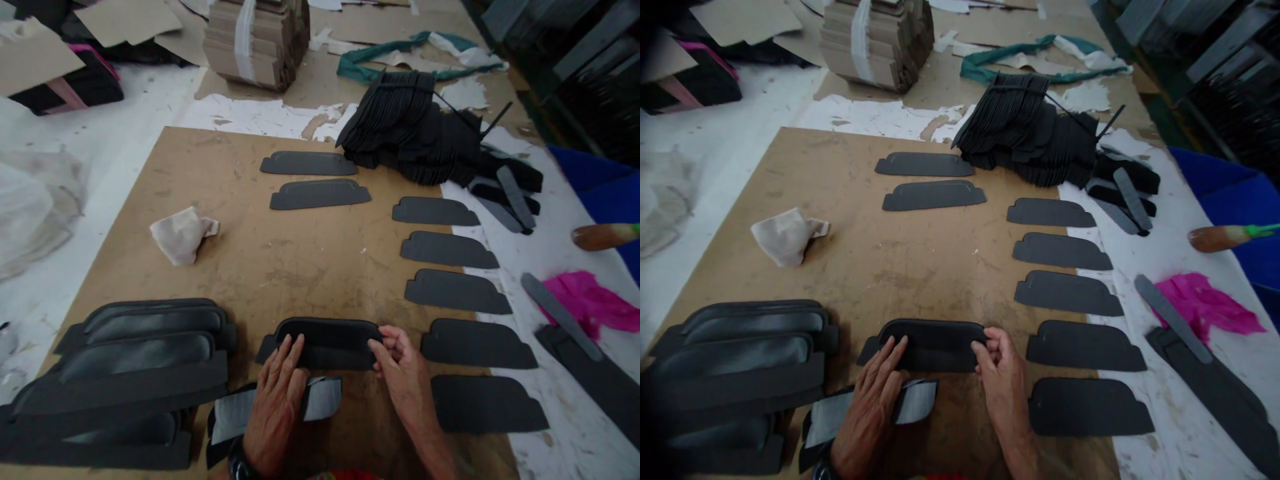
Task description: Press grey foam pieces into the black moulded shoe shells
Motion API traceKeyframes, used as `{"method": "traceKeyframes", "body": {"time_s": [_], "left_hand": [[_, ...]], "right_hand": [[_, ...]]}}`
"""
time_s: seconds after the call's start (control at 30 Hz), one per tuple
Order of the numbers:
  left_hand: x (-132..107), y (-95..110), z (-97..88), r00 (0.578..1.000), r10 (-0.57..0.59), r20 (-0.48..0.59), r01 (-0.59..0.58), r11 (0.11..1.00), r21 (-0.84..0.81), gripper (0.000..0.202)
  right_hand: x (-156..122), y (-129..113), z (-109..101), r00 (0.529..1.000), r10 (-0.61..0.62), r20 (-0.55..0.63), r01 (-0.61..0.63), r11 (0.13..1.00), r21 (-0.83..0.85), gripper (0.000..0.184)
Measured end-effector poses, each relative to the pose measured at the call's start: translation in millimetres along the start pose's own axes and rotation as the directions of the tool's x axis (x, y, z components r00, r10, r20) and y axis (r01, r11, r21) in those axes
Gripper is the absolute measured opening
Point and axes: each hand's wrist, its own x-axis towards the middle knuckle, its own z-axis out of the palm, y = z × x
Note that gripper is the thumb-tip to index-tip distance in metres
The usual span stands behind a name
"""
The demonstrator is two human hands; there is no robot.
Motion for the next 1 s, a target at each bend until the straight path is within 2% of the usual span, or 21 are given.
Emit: {"method": "traceKeyframes", "body": {"time_s": [0.1,0.33,0.47,0.6,0.73,0.83,1.0], "left_hand": [[-1.9,-1.4,2.7,1.000,-0.017,-0.012,0.017,1.000,-0.009,0.028],[-2.8,-4.4,1.0,0.999,0.030,0.036,-0.030,1.000,0.004,0.023],[0.7,-1.2,-2.2,1.000,0.013,0.013,-0.014,1.000,0.016,0.027],[2.0,0.0,-5.3,0.998,0.047,0.041,-0.049,0.998,0.042,0.027],[-1.1,-2.2,-2.4,0.999,0.022,0.048,-0.022,1.000,0.012,0.026],[-1.9,-3.7,-0.6,0.998,0.027,0.051,-0.027,1.000,0.010,0.027],[1.3,-2.7,-3.6,0.998,0.060,0.036,-0.062,0.996,0.063,0.026]], "right_hand": [[1.5,-0.3,1.8,0.999,0.023,-0.029,-0.023,1.000,0.004,0.042],[3.1,-3.2,4.9,0.996,0.057,-0.072,-0.056,0.998,0.014,0.047],[3.3,-5.1,6.4,0.996,0.022,-0.086,-0.027,0.998,-0.059,0.044],[4.7,-1.4,6.8,0.994,-0.033,-0.100,0.019,0.990,-0.142,0.039],[5.3,3.0,6.5,0.983,-0.102,-0.154,0.068,0.975,-0.210,0.037],[4.6,1.1,6.8,0.984,-0.085,-0.155,0.061,0.986,-0.154,0.036],[6.7,-5.9,5.2,0.989,0.015,-0.149,-0.015,1.000,-0.001,0.039]]}}
